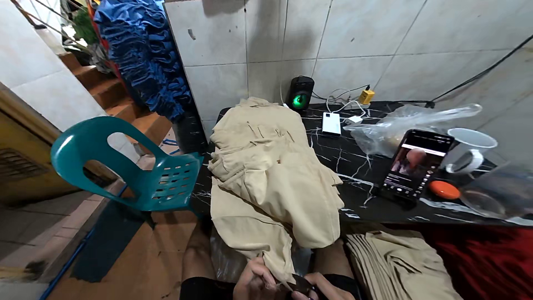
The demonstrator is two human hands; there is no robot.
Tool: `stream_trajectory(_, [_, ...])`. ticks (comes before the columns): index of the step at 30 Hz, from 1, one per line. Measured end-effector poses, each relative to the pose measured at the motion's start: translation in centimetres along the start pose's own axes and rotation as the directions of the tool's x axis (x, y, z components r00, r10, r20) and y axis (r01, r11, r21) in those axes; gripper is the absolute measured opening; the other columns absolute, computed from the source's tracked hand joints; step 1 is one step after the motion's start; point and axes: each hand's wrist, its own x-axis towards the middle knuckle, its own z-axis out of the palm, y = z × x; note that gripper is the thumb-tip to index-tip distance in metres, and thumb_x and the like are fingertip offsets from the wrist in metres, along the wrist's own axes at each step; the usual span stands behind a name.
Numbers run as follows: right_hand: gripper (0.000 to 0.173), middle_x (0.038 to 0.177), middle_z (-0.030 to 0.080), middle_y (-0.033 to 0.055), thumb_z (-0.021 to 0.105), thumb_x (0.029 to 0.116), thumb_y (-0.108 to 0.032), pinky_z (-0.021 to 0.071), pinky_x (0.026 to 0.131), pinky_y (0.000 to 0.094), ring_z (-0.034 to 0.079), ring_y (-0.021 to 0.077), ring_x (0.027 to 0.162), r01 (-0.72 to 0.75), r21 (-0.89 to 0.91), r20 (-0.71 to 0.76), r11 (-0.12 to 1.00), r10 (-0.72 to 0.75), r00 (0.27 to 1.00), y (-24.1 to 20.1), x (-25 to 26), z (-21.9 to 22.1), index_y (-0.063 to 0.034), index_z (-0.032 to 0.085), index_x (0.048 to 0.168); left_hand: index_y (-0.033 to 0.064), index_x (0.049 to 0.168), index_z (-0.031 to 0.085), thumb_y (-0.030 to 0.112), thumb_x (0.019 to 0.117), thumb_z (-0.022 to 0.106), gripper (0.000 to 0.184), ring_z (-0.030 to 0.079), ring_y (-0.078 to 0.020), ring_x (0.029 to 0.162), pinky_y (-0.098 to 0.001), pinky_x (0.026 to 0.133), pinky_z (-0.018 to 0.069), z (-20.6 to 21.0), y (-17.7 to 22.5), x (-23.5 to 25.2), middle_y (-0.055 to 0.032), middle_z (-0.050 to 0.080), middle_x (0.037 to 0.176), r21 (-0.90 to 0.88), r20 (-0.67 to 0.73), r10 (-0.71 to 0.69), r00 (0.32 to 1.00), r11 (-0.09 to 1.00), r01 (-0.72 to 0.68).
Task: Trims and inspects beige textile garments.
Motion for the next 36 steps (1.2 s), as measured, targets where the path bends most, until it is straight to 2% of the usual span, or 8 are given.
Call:
stream_trajectory(2, [0.032,0.073,0.065,0.0135,0.070,0.0991,-0.026,0.0525,0.059,0.0331,0.060,0.0172,0.062,-0.003,-0.002,-0.013,1.000,0.003,1.000,-0.2,0.2,0.3,0.0051,0.069,0.103,0.0189,0.106,0.065,0.016,0.1019,0.062,0.006,0.063,-0.0053,0.104,-0.0290,0.091,0.0574,0.2,0.0,0.0,0.0050,0.063,0.112,0.010,0.004,0.006,1.000,1.000,-0.006])
stream_trajectory(6, [0.031,0.074,0.066,0.0145,0.068,0.1007,-0.026,0.0533,0.060,0.0363,0.062,0.0200,0.063,0.015,-0.004,0.021,1.000,-0.015,1.000,-0.1,0.5,0.5,0.0044,0.068,0.104,0.0179,0.106,0.065,0.016,0.1018,0.062,0.006,0.064,-0.0071,0.104,-0.0313,0.091,0.0592,-0.2,-0.1,0.0,0.0032,0.063,0.113,0.012,0.006,0.016,1.000,1.000,-0.016])
stream_trajectory(9, [0.032,0.071,0.064,0.0126,0.070,0.0993,-0.028,0.0517,0.056,0.0345,0.060,0.0177,0.059,0.037,0.008,0.029,0.999,-0.037,0.999,0.1,0.4,0.6,0.0040,0.068,0.102,0.0173,0.105,0.064,0.014,0.1016,0.061,0.005,0.062,-0.0057,0.103,-0.0284,0.091,0.0561,-0.4,0.0,0.1,0.0038,0.062,0.109,0.043,0.006,0.023,1.000,0.999,-0.024])
stream_trajectory(14, [0.032,0.069,0.062,0.0119,0.072,0.0977,-0.026,0.0503,0.056,0.0303,0.057,0.0148,0.058,0.007,0.031,-0.036,1.000,-0.006,0.999,-0.2,0.4,1.1,0.0054,0.067,0.101,0.0182,0.108,0.066,0.013,0.1014,0.062,0.009,0.063,-0.0048,0.105,-0.0271,0.092,0.0563,0.2,-0.3,-0.2,0.0041,0.063,0.114,0.013,0.009,0.016,1.000,1.000,-0.016])
stream_trajectory(21, [0.032,0.077,0.070,0.0153,0.060,0.1052,-0.027,0.0555,0.061,0.0354,0.067,0.0192,0.066,0.026,-0.023,-0.024,0.999,-0.026,0.999,-0.3,0.4,1.0,0.0027,0.070,0.099,0.0182,0.107,0.065,0.016,0.1018,0.062,0.007,0.064,-0.0058,0.102,-0.0292,0.090,0.0581,-0.1,-0.3,0.0,0.0039,0.063,0.110,-0.011,0.020,0.016,1.000,1.000,-0.016])
stream_trajectory(26, [0.030,0.071,0.064,0.0110,0.070,0.0994,-0.026,0.0506,0.058,0.0282,0.058,0.0127,0.060,-0.013,0.045,-0.086,0.999,0.017,0.996,-0.3,0.5,0.9,0.0044,0.069,0.101,0.0174,0.107,0.065,0.015,0.1027,0.061,0.007,0.065,-0.0083,0.101,-0.0321,0.090,0.0597,-0.2,-0.3,-0.1,0.0024,0.063,0.111,-0.021,0.018,0.006,1.000,1.000,-0.006])
stream_trajectory(29, [0.032,0.070,0.063,0.0105,0.071,0.0981,-0.027,0.0506,0.056,0.0294,0.057,0.0131,0.059,-0.022,0.027,-0.092,0.999,0.024,0.995,-0.4,0.4,0.6,0.0044,0.068,0.101,0.0178,0.108,0.065,0.015,0.1020,0.061,0.008,0.065,-0.0082,0.101,-0.0327,0.090,0.0595,-0.1,-0.3,-0.1,0.0029,0.063,0.110,0.006,0.015,0.012,1.000,1.000,-0.012])
stream_trajectory(36, [0.035,0.070,0.064,0.0119,0.070,0.0989,-0.031,0.0515,0.055,0.0348,0.060,0.0182,0.058,-0.023,-0.102,-0.069,0.995,0.016,0.997,-1.0,0.5,0.5,0.0040,0.070,0.101,0.0168,0.106,0.063,0.018,0.1038,0.059,0.004,0.062,-0.0019,0.101,-0.0241,0.089,0.0550,0.4,0.0,-0.3,0.0058,0.063,0.107,0.084,0.063,0.007,0.998,0.996,-0.013])
